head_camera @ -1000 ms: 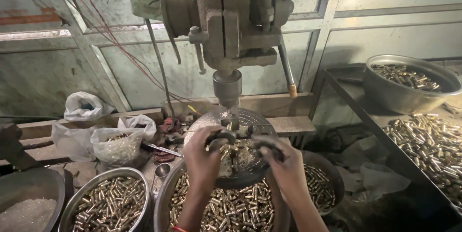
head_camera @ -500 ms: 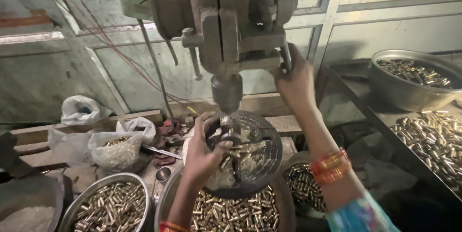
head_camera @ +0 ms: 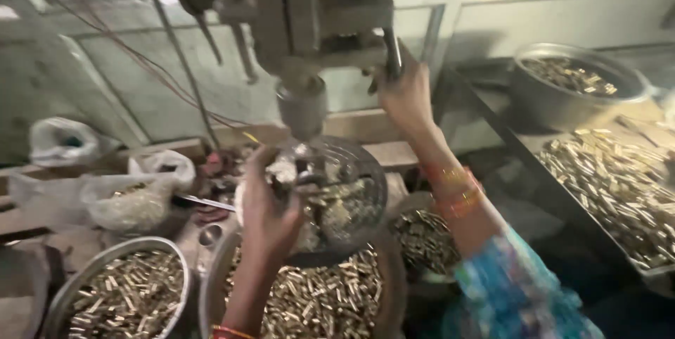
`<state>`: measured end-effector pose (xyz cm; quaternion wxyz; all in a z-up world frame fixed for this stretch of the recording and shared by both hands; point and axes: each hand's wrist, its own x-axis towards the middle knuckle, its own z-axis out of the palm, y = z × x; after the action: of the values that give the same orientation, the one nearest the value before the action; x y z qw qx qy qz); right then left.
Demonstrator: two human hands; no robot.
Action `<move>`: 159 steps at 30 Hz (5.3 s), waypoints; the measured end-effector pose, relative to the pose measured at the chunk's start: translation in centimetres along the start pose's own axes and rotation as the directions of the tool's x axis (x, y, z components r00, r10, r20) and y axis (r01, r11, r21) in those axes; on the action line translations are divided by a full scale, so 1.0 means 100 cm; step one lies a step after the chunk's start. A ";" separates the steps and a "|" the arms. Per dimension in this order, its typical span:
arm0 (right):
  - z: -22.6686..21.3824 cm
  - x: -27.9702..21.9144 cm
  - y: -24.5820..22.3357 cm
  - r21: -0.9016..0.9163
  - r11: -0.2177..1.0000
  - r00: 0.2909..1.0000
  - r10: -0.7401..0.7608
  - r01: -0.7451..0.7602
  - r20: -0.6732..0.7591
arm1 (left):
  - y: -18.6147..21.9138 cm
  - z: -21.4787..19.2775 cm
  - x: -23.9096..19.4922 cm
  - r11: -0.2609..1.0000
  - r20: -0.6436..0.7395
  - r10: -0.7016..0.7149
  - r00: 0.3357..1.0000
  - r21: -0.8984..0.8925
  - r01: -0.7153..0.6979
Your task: The person uses a drill press to process small cylindrical metal components.
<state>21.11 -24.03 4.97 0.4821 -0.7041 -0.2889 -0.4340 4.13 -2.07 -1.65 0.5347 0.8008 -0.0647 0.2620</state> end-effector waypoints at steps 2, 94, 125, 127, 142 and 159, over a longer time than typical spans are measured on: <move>-0.039 -0.033 -0.047 0.013 0.978 0.959 0.201 -0.208 0.201 | 0.014 0.006 -0.010 0.944 -0.184 0.186 0.965 0.306 -0.124; -0.055 -0.151 0.070 -0.106 0.955 0.929 0.294 -0.276 0.227 | 0.036 0.007 -0.011 0.929 -0.163 0.206 0.965 0.343 -0.140; -0.072 -0.291 0.115 -0.185 0.670 0.610 0.736 -0.719 0.295 | -0.001 -0.056 -0.032 0.869 0.106 -0.433 0.895 -0.213 0.446; -0.079 -0.242 0.045 0.039 0.580 0.569 0.780 -0.813 0.260 | 0.034 -0.051 -0.035 0.845 0.135 -0.464 0.876 -0.229 0.483; -0.046 -0.158 -0.102 0.390 0.613 0.727 0.585 -0.687 0.361 | 0.016 0.025 -0.057 0.541 0.404 -0.366 0.838 -0.640 0.545; -0.059 -0.138 -0.105 0.061 0.889 0.885 0.441 -0.453 0.148 | 0.030 0.000 0.008 0.912 -0.120 -0.020 0.993 0.406 0.068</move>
<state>4.15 -25.50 -1.85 0.5819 -0.7549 -0.1699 -0.2502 3.65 -3.18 1.25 0.3640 0.8800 0.0400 0.3026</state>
